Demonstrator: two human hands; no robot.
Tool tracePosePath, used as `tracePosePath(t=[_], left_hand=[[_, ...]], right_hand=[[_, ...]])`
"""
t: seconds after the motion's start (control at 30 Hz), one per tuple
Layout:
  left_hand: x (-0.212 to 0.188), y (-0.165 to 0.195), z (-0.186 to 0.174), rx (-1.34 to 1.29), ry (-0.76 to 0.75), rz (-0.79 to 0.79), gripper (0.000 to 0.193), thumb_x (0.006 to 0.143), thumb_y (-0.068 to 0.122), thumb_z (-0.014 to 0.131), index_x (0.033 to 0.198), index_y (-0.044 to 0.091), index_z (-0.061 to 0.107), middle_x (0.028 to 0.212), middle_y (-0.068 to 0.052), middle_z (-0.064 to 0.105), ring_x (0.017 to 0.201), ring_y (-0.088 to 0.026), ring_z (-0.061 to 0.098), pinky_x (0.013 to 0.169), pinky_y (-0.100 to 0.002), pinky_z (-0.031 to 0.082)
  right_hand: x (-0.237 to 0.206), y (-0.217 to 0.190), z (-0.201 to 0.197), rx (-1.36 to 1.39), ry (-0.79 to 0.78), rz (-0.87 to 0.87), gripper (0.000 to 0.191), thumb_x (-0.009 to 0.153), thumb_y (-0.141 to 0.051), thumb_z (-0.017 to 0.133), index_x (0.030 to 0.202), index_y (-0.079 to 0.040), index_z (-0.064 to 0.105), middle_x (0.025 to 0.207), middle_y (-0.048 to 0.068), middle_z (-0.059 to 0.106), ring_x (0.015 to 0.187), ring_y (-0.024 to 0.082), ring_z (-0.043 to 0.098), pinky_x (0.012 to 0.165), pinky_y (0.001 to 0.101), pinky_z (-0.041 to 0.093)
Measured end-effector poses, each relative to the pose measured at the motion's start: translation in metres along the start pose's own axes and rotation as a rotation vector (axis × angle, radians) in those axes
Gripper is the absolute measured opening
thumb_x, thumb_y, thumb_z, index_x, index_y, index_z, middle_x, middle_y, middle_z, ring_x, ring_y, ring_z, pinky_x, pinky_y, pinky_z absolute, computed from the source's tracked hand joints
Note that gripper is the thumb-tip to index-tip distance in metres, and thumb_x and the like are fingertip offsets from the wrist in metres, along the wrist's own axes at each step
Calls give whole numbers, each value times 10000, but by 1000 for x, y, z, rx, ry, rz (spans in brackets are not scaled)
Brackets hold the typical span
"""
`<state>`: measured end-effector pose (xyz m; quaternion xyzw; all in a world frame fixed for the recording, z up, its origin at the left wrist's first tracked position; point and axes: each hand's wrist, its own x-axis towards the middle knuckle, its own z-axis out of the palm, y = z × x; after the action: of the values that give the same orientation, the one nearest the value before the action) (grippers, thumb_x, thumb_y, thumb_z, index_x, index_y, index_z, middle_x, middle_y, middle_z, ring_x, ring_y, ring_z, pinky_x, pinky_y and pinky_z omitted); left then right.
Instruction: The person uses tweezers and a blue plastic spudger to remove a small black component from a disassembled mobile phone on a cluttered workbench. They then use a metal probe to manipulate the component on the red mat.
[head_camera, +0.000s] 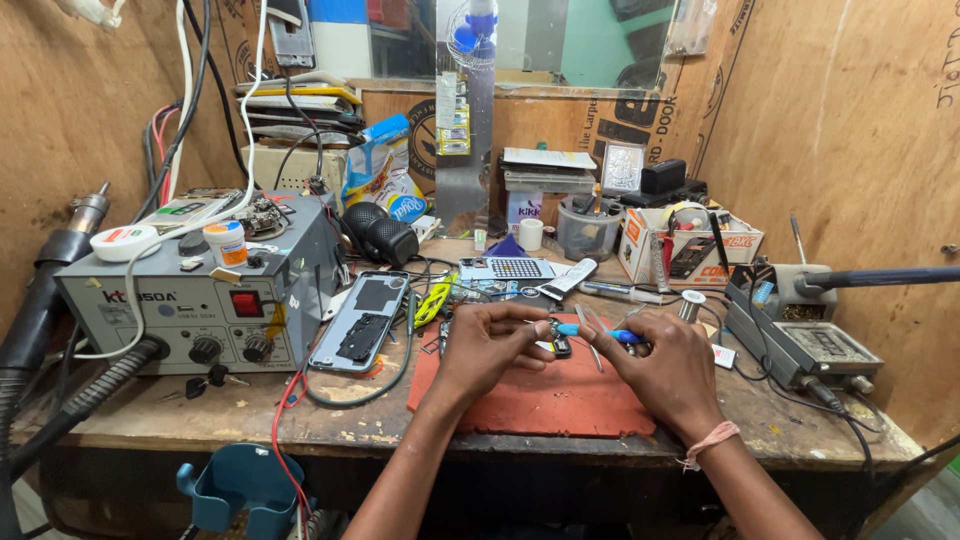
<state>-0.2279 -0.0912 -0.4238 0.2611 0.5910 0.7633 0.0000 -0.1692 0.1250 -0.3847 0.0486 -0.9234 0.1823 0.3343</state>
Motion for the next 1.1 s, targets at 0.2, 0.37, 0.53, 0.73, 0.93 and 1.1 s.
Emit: tracePosePath(t=[0.2,0.37,0.53,0.73,0.93,1.1], left_hand=[[-3,1,1,12,-53,-61,303,952,124,681,1178,-76,707,947,-143,774,725,-190,773,598,-273,635],[-4,0,-1,86,-87,-64,294,967,133,664,1175,-71,705,906,-127,767,672,-157,755,547,-263,615],[-1,-7,-3,84,-40,-19,269,982,122,652,1165,-60,725,856,-100,743,605,-136,712,506,-250,582],[-1,-7,-5,74,-5,-2,249,972,114,643,1151,-41,721,849,-79,734,583,-128,709,480,-250,571],[-5,-4,-2,97,-60,-40,253,960,104,666,1145,-63,712,812,-96,738,563,-130,693,457,-250,557],[-5,-10,-5,116,-94,-65,262,942,98,680,1138,-76,685,799,-127,744,545,-138,693,436,-257,549]], right_hand=[[2,2,3,-8,-73,-16,595,735,-656,737,760,-67,818,621,96,665,580,267,626,578,432,473],[4,5,7,-15,-136,-87,630,753,-678,710,815,-60,814,616,100,675,566,258,641,587,406,486],[1,3,9,-39,-65,65,631,757,-700,692,757,-82,821,613,100,702,577,270,672,591,406,495],[1,2,9,-51,-77,172,661,761,-714,691,719,-65,806,628,97,694,593,280,672,583,422,502],[3,4,12,-39,-113,-5,629,738,-698,697,791,-84,825,625,122,689,613,288,652,606,428,498],[2,5,19,-20,-142,-13,611,764,-669,686,740,-74,825,604,126,670,598,289,628,605,435,475]])
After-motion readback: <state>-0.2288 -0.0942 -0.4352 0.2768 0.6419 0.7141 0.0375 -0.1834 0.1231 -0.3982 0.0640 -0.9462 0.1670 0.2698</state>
